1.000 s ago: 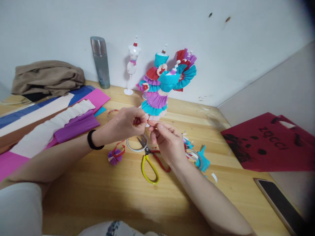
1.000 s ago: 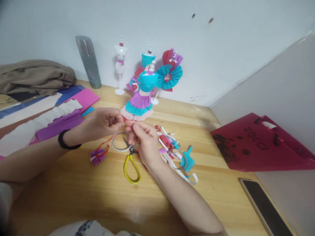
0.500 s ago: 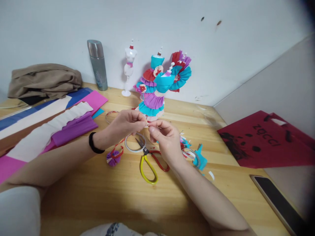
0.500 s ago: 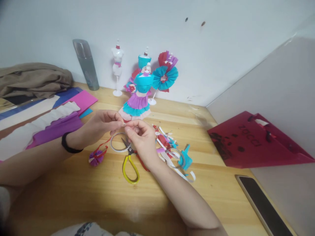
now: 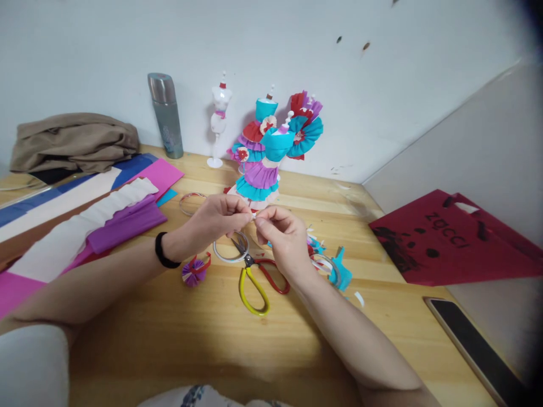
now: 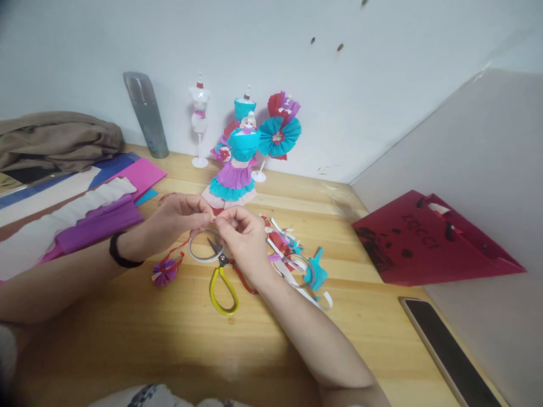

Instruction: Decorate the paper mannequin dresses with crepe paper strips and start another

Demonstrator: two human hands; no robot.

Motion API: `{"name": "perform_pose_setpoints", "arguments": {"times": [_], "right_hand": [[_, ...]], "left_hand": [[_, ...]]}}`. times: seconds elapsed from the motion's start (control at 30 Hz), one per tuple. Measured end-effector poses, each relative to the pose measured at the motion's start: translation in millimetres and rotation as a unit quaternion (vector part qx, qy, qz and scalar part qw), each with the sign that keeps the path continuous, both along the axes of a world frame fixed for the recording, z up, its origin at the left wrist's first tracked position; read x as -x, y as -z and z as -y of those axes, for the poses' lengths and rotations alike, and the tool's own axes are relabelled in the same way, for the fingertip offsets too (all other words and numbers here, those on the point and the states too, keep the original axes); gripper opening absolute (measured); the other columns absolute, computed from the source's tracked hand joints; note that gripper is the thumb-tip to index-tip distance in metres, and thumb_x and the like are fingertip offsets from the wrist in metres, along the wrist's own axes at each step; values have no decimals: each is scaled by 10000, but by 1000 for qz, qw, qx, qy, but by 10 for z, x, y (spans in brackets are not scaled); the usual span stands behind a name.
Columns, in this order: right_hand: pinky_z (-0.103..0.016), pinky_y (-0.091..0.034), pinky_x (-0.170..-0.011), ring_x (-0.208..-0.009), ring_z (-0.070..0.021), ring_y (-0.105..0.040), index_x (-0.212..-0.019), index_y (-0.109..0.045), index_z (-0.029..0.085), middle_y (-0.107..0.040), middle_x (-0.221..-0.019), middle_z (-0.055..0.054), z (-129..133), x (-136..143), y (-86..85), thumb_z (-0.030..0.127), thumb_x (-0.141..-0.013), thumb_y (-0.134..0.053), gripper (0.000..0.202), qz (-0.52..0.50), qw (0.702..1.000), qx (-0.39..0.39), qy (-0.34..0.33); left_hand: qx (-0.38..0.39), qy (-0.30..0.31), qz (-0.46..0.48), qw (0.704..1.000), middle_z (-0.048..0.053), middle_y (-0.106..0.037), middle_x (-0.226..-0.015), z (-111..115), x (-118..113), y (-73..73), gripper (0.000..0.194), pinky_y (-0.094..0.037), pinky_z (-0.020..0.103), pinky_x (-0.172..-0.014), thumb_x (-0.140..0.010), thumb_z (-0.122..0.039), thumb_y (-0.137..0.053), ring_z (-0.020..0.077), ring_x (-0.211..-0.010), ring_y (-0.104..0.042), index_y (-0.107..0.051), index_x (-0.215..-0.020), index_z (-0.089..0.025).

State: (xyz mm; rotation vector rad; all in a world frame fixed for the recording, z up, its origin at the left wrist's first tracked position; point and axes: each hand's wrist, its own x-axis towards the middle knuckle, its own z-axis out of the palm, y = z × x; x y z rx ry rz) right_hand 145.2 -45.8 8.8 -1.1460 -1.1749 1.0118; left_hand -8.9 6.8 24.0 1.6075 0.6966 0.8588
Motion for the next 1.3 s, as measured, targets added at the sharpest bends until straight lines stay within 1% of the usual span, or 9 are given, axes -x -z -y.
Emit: {"name": "perform_pose_setpoints", "arguments": {"times": [0.2, 0.33, 0.43, 0.5, 0.63, 0.77, 0.93, 1.1, 1.3], "right_hand": [[-257, -342, -500, -501, -107, -411, -666, -536, 223, -487, -562, 48, 4, -25, -41, 293, -773, -601, 143, 103, 992, -69, 5], [-279, -368, -570, -589, -132, -465, -662, -513, 230, -504, -640, 21, 33, -91, -100, 171, -790, -563, 150, 265, 938, -217, 57], [-283, -368, -566, -587, -135, -476, -670, -511, 232, -508, -649, 17, 55, -188, -184, 124, -810, -557, 183, 302, 909, -277, 80], [-289, -382, -578, -596, -139, -499, -691, -550, 229, -544, -659, 12, 30, -277, -250, 134, -832, -578, 172, 292, 911, -278, 89], [-297, -421, -590, -583, -147, -534, -736, -628, 225, -591, -632, 14, -196, -448, -328, 239, -845, -617, 110, 187, 951, -219, 109], [-306, -437, -629, -621, -152, -553, -710, -647, 205, -624, -670, 2, -538, -538, -290, 273, -767, -650, 89, 160, 965, -180, 99], [-335, -437, -706, -688, -171, -553, -674, -678, 202, -610, -722, -12, -805, -598, -229, 213, -735, -666, 62, 228, 945, -192, 134], [-334, -433, -710, -735, -182, -548, -665, -700, 214, -573, -726, -7, -902, -642, -221, 182, -734, -672, 81, 252, 936, -208, 132], [-343, -459, -738, -770, -192, -564, -672, -729, 223, -625, -765, -17, -935, -648, -216, 163, -727, -694, 88, 226, 948, -210, 80]], "left_hand": [[-3, -21, 4, 1000, -4, -635, -637, 31, -6, 16, 130, -460, 233, -594, -748, -236, -666, 100, -610, -564, -663, -658, -142], [-52, -42, 9, 998, 56, -752, -791, 63, 23, 4, 160, -546, 284, -676, -780, -292, -698, 165, -741, -660, -770, -817, -154], [-99, -71, 10, 993, 74, -787, -896, 34, 95, -63, 305, -563, 282, -674, -808, -330, -689, 165, -756, -678, -782, -1049, -168], [-123, -106, -13, 987, 85, -792, -905, -32, 143, -128, 372, -562, 266, -657, -811, -325, -690, 154, -736, -676, -763, -1131, -150], [-160, -155, -44, 974, 109, -795, -961, -271, 129, -250, 356, -587, 283, -745, -805, -303, -687, 178, -835, -709, -763, -1100, -117], [-163, -91, -43, 981, 112, -776, -1086, -585, -25, -304, 349, -594, 322, -831, -774, -337, -703, 220, -978, -718, -747, -1048, -125], [-126, -20, -73, 989, 102, -757, -1028, -855, -177, -300, 409, -585, 314, -712, -732, -359, -727, 234, -909, -714, -724, -1062, -118], [-92, 30, -43, 994, 123, -744, -1129, -888, -265, -302, 519, -593, 335, -754, -682, -297, -766, 239, -939, -714, -689, -1165, -121], [-124, 18, -22, 992, 156, -729, -1183, -887, -336, -325, 517, -569, 418, -916, -664, -284, -792, 285, -1132, -660, -695, -1140, -107]]}}
